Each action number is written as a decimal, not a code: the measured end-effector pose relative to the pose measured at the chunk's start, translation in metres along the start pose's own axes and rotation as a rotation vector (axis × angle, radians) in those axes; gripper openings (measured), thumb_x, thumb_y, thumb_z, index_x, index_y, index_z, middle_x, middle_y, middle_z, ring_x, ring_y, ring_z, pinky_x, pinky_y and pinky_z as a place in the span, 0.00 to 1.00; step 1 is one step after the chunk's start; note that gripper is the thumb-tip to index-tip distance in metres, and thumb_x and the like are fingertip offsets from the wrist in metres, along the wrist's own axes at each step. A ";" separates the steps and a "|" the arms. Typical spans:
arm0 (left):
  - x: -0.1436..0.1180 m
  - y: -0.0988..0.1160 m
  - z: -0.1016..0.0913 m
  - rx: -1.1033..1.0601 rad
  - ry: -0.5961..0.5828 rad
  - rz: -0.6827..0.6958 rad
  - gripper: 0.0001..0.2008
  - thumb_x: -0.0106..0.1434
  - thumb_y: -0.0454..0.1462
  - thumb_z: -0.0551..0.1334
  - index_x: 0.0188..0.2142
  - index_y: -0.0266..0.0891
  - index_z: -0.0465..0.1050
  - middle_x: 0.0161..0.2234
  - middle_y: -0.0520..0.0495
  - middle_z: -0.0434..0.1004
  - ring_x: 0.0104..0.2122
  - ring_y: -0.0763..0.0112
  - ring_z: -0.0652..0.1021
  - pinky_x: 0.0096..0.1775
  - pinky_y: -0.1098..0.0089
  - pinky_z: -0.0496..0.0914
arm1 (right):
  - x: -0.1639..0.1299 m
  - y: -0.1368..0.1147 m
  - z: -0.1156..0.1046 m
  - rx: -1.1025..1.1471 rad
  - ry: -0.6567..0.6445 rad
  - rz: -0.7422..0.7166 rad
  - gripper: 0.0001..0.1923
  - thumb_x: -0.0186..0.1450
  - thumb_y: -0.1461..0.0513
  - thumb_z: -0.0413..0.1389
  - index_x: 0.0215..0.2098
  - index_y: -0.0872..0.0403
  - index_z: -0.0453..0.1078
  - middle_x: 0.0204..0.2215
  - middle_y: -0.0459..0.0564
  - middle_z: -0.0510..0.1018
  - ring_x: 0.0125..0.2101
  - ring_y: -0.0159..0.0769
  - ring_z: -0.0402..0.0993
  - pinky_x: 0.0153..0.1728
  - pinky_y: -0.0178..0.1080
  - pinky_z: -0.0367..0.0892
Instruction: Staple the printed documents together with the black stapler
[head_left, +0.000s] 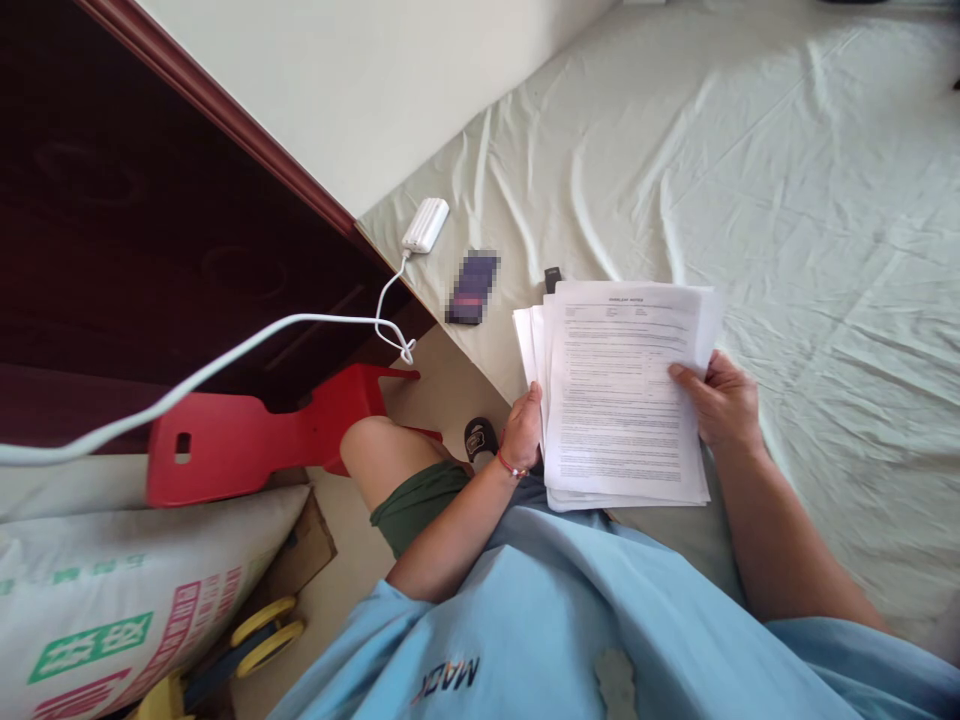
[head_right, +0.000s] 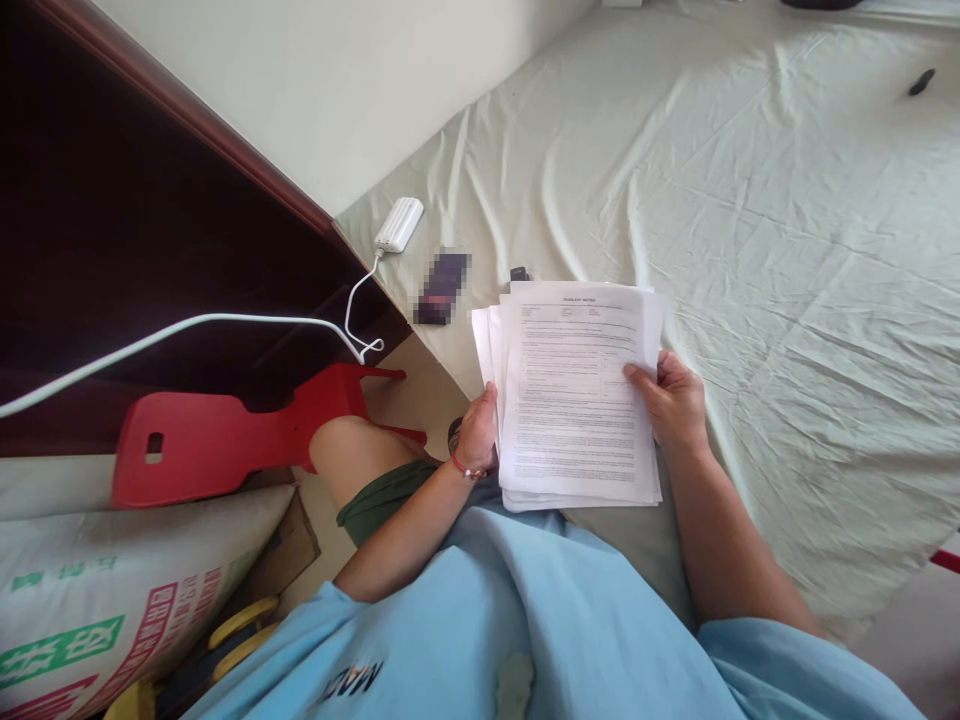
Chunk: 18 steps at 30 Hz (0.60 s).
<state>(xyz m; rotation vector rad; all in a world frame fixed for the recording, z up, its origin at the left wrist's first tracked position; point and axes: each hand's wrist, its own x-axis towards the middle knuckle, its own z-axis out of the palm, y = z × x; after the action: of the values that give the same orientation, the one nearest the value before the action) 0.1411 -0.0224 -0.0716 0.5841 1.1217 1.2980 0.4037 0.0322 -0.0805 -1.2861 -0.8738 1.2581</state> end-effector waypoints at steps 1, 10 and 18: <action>0.000 0.000 0.000 -0.002 -0.001 -0.003 0.32 0.59 0.64 0.70 0.43 0.36 0.85 0.47 0.38 0.88 0.61 0.46 0.80 0.65 0.51 0.70 | 0.000 -0.001 0.000 -0.001 0.004 -0.008 0.19 0.53 0.51 0.75 0.38 0.48 0.78 0.33 0.44 0.84 0.29 0.37 0.78 0.32 0.42 0.77; 0.000 -0.002 -0.003 0.096 -0.051 0.025 0.33 0.59 0.65 0.69 0.41 0.37 0.85 0.47 0.37 0.88 0.60 0.45 0.80 0.63 0.52 0.73 | -0.002 -0.006 -0.002 -0.003 0.061 -0.094 0.16 0.54 0.52 0.75 0.33 0.47 0.77 0.31 0.43 0.82 0.29 0.36 0.75 0.31 0.41 0.75; 0.001 0.000 -0.008 0.149 -0.095 0.038 0.35 0.59 0.66 0.68 0.41 0.36 0.86 0.45 0.36 0.88 0.60 0.45 0.80 0.64 0.51 0.72 | 0.004 0.000 -0.012 -0.137 0.059 -0.181 0.15 0.58 0.50 0.73 0.34 0.46 0.76 0.31 0.42 0.80 0.31 0.39 0.76 0.36 0.44 0.75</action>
<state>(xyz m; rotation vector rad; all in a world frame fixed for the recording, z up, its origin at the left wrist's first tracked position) 0.1343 -0.0230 -0.0754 0.7737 1.1393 1.2126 0.4161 0.0335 -0.0828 -1.3135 -1.0245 1.0278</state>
